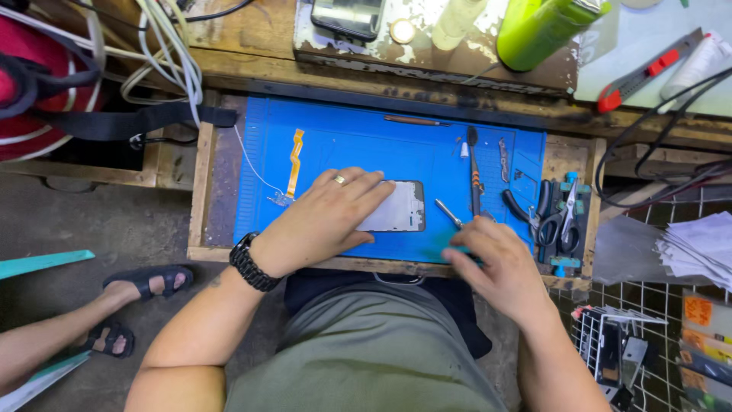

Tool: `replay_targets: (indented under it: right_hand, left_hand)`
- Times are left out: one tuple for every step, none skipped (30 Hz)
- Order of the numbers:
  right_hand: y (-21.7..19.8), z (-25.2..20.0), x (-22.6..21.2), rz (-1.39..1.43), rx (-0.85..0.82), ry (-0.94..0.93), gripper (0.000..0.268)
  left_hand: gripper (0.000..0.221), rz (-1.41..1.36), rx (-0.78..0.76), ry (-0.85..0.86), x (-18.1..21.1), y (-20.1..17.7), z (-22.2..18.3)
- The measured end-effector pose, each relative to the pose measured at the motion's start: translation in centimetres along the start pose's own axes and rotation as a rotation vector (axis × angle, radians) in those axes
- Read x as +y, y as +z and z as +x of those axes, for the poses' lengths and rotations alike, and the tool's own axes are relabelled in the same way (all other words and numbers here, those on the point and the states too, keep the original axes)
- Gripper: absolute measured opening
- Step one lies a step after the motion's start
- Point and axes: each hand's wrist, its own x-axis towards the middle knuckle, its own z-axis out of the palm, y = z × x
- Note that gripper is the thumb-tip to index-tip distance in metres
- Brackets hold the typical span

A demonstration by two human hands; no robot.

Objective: The person tests a smartphone by navigating its setup screens, then places it on the workbench. They use a metal spudger to carefully pry and remove adhesive residue from the edges of a disassembled smartphone chassis on a blue mat.

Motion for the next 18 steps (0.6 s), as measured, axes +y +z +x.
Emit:
replay_targets:
  right_hand:
    - [0.4,0.1,0.1,-0.058,0.073,-0.004,0.019]
    - [0.7,0.1,0.2,-0.117,0.145,-0.007,0.021]
    - [1.1,0.4,0.4,-0.177,0.141,-0.003,0.025]
    - [1.6,0.8,0.5,-0.237,0.136,0.001,0.030]
    - [2.0,0.9,0.6,-0.295,0.125,0.001,0.034]
    - [2.3,0.9,0.7,-0.302,0.090,0.044,0.035]
    - [2.5,0.9,0.8,-0.310,0.055,0.089,0.036]
    - [2.7,0.9,0.8,-0.317,0.020,0.133,0.037]
    - [2.7,0.9,0.9,-0.321,0.028,0.147,0.035]
    - [2.6,0.9,1.1,-0.326,0.035,0.161,0.033]
    - [2.6,1.0,1.2,-0.332,0.045,0.177,0.031]
    - [2.5,0.8,1.3,-0.228,0.110,0.180,0.031]
    - [2.2,0.5,1.4,-0.125,0.173,0.180,0.030]
    - [2.2,0.3,1.6,-0.022,0.235,0.180,0.030]
    - [2.2,0.0,1.9,0.066,0.268,0.180,0.025]
    - [2.3,-0.3,2.3,0.154,0.300,0.181,0.020]
    - [2.6,-0.3,2.8,0.241,0.337,0.181,0.016]
    - [3.2,-0.3,3.3,0.430,0.363,0.176,0.014]
  left_hand:
    - [0.077,0.013,-0.009,0.009,0.0,0.5,0.4]
    - [0.077,0.026,-0.017,0.017,0.1,1.0,0.7]
    - [0.076,0.041,-0.025,0.025,0.1,1.5,0.9]
    - [0.073,0.054,-0.023,0.033,0.0,1.9,1.2]
    - [0.070,0.065,-0.019,0.033,0.1,2.4,1.2]
    - [0.068,0.076,-0.015,0.033,0.2,2.8,1.2]
    - [0.067,0.080,-0.011,0.028,0.2,3.1,1.1]
    - [0.065,0.084,-0.008,0.022,0.2,3.3,1.1]
    - [0.064,0.087,-0.006,0.016,0.3,3.4,1.0]
    - [0.064,0.089,-0.001,0.007,0.4,3.5,0.9]
    - [0.064,0.092,0.005,0.002,0.5,3.5,0.9]
    - [0.064,0.095,0.010,-0.003,0.5,3.5,0.8]
    - [0.061,0.104,0.023,0.003,0.6,3.5,0.8]
    - [0.058,0.114,0.036,0.010,0.6,3.5,0.7]
    - [0.056,0.121,0.046,0.018,0.7,3.6,0.6]
    - [0.049,0.125,0.049,0.023,0.8,3.8,0.5]
    - [0.042,0.132,0.052,0.033,0.8,4.0,0.5]
    - [0.036,0.138,0.055,0.043,0.9,4.1,0.6]
